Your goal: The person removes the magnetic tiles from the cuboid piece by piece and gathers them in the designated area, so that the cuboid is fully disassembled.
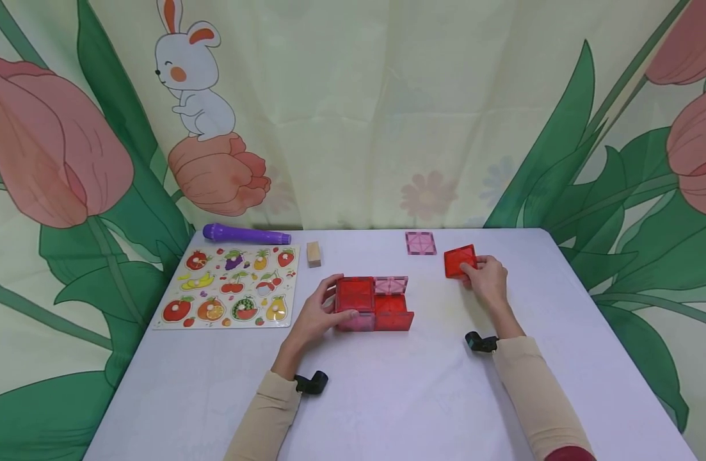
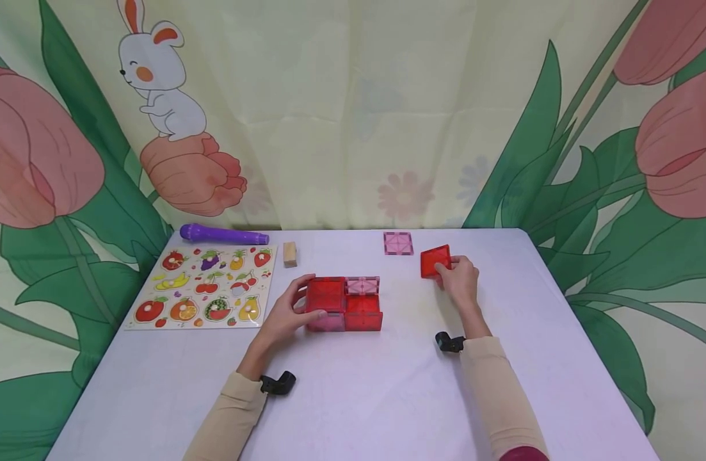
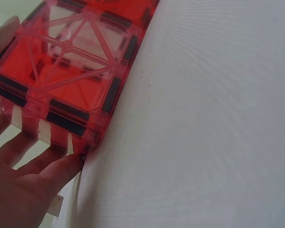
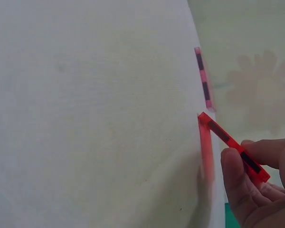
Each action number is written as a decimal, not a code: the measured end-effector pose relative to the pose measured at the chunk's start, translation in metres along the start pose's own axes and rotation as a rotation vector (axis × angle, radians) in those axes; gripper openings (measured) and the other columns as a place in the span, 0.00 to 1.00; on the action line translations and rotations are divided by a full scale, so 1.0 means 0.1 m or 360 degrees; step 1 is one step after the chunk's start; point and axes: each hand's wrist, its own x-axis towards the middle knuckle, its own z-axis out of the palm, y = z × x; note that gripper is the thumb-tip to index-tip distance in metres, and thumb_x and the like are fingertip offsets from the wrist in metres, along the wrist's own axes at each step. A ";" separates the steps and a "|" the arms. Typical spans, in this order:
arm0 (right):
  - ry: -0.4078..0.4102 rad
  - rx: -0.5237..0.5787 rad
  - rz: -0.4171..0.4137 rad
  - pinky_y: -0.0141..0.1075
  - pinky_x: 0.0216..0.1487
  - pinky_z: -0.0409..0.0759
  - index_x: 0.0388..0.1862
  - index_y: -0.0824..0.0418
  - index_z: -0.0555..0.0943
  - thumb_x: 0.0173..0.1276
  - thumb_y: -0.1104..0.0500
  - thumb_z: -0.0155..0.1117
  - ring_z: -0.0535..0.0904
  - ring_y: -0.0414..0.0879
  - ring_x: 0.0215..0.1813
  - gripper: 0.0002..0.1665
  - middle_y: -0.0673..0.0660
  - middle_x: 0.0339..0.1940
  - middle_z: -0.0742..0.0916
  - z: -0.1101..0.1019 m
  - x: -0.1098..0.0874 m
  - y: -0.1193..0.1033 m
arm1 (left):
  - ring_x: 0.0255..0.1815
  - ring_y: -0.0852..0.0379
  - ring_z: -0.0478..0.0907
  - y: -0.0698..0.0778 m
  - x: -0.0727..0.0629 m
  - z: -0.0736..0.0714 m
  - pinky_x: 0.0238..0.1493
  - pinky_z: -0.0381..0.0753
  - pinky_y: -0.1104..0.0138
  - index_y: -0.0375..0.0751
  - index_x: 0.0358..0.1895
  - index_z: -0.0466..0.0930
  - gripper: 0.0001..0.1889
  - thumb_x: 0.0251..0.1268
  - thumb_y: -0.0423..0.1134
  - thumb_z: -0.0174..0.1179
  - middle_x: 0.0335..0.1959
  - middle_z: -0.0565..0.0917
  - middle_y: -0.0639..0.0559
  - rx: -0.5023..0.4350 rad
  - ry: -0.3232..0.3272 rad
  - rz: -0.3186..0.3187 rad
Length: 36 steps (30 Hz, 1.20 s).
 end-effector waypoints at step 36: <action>0.0072 0.0013 0.0137 0.54 0.73 0.72 0.73 0.74 0.64 0.72 0.52 0.64 0.66 0.64 0.70 0.40 0.72 0.71 0.72 0.16 0.47 -0.12 | 0.76 0.47 0.64 0.01 -0.01 0.02 0.68 0.77 0.51 0.63 0.75 0.61 0.46 0.53 0.52 0.76 0.74 0.68 0.55 -0.0013 0.0013 0.0017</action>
